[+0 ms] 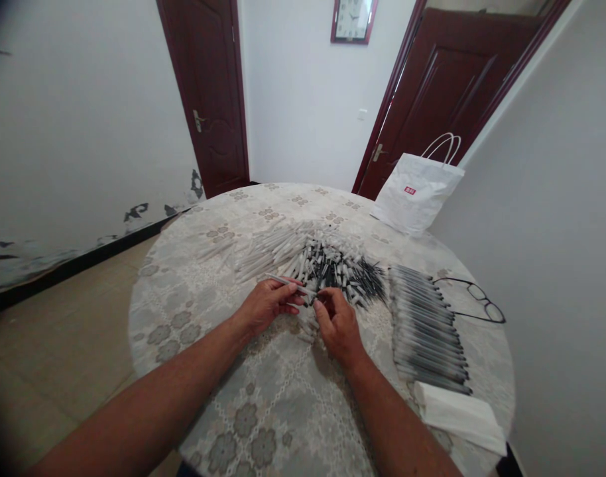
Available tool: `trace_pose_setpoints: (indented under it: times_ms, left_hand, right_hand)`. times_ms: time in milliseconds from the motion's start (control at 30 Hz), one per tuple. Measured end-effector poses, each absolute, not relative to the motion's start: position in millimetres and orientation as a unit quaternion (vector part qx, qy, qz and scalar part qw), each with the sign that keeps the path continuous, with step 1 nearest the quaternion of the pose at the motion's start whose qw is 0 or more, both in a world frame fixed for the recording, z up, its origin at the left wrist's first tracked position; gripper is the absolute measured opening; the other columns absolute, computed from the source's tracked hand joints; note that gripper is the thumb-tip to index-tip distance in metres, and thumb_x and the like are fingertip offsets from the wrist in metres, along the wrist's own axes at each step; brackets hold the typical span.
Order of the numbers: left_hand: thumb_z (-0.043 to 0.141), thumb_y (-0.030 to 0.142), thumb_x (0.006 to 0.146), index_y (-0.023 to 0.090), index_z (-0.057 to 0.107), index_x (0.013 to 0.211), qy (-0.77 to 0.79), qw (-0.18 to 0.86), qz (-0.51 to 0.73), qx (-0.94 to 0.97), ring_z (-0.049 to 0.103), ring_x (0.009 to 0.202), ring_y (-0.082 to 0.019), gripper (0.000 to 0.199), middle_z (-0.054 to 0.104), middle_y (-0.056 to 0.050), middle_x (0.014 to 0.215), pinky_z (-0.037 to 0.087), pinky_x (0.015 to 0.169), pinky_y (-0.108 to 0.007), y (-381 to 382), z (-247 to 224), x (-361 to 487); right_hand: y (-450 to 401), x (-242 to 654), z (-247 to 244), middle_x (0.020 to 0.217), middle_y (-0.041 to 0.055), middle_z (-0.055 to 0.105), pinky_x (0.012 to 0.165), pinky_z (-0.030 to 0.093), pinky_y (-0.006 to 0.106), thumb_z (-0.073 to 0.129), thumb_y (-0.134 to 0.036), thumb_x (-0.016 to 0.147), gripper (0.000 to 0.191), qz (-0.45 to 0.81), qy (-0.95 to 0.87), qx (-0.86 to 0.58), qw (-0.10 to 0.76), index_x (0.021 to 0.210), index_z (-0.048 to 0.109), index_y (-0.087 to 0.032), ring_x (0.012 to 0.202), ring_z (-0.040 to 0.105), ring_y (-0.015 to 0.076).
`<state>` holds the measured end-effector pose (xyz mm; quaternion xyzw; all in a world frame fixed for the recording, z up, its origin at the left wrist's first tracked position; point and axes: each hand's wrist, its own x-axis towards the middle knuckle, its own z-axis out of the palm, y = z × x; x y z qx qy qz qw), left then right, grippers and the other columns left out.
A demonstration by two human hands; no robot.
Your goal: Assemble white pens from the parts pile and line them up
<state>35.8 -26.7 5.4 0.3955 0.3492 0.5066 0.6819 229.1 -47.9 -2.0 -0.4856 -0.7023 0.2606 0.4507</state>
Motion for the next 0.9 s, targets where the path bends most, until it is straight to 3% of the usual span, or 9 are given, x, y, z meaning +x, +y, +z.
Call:
trace_pose_setpoints:
  times_ms: [167, 367, 533, 733, 900]
  left_hand:
    - [0.078, 0.034, 0.079, 0.011, 0.072, 0.104, 0.347, 0.691, 0.496, 0.396, 0.072, 0.075, -0.019, 0.034, 0.075, -0.015, 0.099, 0.060, 0.061, -0.028, -27.5, 6.6, 36.4]
    - [0.078, 0.034, 0.078, 0.010, 0.071, 0.103, 0.346, 0.697, 0.487, 0.397, 0.072, 0.075, -0.018, 0.035, 0.075, -0.015, 0.098, 0.060, 0.062, -0.029, -28.5, 7.0, 37.3]
    - [0.078, 0.033, 0.079, 0.011, 0.072, 0.100, 0.347, 0.687, 0.511, 0.384, 0.071, 0.073, -0.017, 0.031, 0.075, -0.012, 0.094, 0.059, 0.060, -0.028, -26.8, 7.2, 36.1]
    - [0.078, 0.035, 0.078, 0.010, 0.071, 0.103, 0.337, 0.693, 0.506, 0.387, 0.071, 0.073, -0.017, 0.035, 0.075, -0.014, 0.096, 0.060, 0.062, -0.029, -27.9, 8.8, 36.0]
    - [0.079, 0.035, 0.078, 0.011, 0.072, 0.104, 0.333, 0.698, 0.496, 0.394, 0.071, 0.073, -0.018, 0.036, 0.075, -0.015, 0.099, 0.059, 0.062, -0.029, -28.9, 8.4, 36.8]
  right_hand:
    - [-48.4, 230.0, 1.6, 0.071, -0.0008, 0.060, 0.063, 0.040, 0.027, 0.047, -0.040, 0.098, 0.022, 0.237, -0.713, -0.501, 0.428, 0.094, 0.058, -0.021, 0.065, 0.055, 0.0165]
    - [-49.1, 228.3, 3.1, 0.063, -0.0015, 0.056, 0.059, 0.038, 0.027, 0.036, -0.042, 0.102, 0.040, 0.275, -0.713, -0.490, 0.419, 0.072, 0.052, -0.022, 0.059, 0.052, 0.0143]
    - [-48.0, 229.1, 0.9, 0.075, -0.0004, 0.062, 0.062, 0.042, 0.027, 0.047, -0.043, 0.096, 0.025, 0.268, -0.693, -0.493, 0.454, 0.101, 0.058, -0.021, 0.064, 0.055, 0.0161]
    - [-48.2, 230.2, 2.1, 0.070, -0.0010, 0.058, 0.063, 0.041, 0.027, 0.045, -0.038, 0.097, 0.021, 0.224, -0.722, -0.502, 0.420, 0.093, 0.058, -0.022, 0.065, 0.054, 0.0159]
    - [-49.7, 229.7, 2.9, 0.083, 0.0019, 0.063, 0.066, 0.043, 0.028, 0.049, -0.038, 0.096, 0.021, 0.208, -0.724, -0.495, 0.432, 0.106, 0.057, -0.021, 0.071, 0.058, 0.0173]
